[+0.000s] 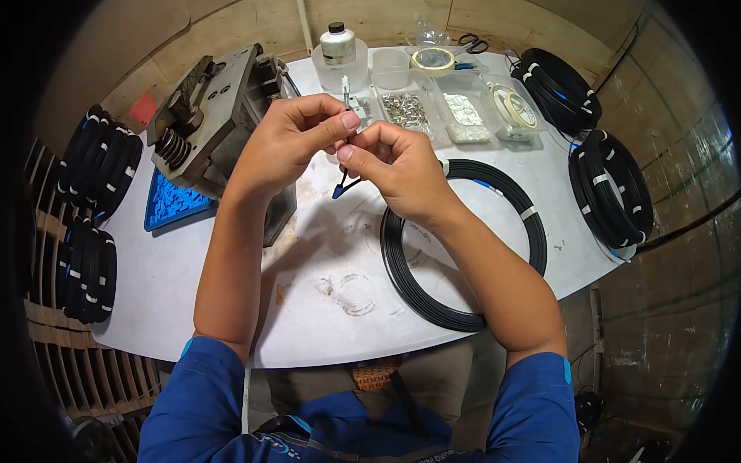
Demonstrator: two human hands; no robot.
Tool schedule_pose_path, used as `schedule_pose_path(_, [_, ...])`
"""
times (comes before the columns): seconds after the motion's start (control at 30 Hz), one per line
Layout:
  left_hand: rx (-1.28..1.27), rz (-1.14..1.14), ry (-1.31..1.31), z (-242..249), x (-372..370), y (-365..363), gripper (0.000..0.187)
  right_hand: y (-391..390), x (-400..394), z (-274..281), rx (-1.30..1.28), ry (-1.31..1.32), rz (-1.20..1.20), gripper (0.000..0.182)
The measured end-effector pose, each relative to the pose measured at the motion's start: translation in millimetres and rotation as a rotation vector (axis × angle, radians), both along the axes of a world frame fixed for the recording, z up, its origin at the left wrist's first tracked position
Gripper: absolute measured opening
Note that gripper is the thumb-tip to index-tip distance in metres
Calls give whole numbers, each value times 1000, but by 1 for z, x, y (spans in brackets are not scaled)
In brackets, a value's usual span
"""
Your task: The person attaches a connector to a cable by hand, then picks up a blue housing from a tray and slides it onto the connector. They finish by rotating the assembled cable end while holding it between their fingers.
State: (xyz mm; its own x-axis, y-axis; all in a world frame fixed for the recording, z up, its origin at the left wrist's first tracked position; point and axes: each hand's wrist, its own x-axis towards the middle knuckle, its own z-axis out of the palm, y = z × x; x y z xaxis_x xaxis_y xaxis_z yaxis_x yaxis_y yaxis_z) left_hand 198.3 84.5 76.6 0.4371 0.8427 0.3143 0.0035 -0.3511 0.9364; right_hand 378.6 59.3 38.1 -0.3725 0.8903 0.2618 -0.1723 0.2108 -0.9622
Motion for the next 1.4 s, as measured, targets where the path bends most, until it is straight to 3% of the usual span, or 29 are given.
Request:
schedule_pose_path(0.3, [-103,-49,-43,-3,1,2,21,0,-9,-9,73,58,-44,15])
schedule_pose_path(0.5, [6,1,-38,-4,-2,4,19,-7,-11,-2,53,43,-65,16])
schedule_pose_path(0.6, [-33,37,44,5,-3,-2,18,-7,-10,-2,84,29,-77,17])
schedule_pose_path(1.4, [-48,-45,-50,3,-3,-3,21,-5,-9,-5,42,-28,-11,23])
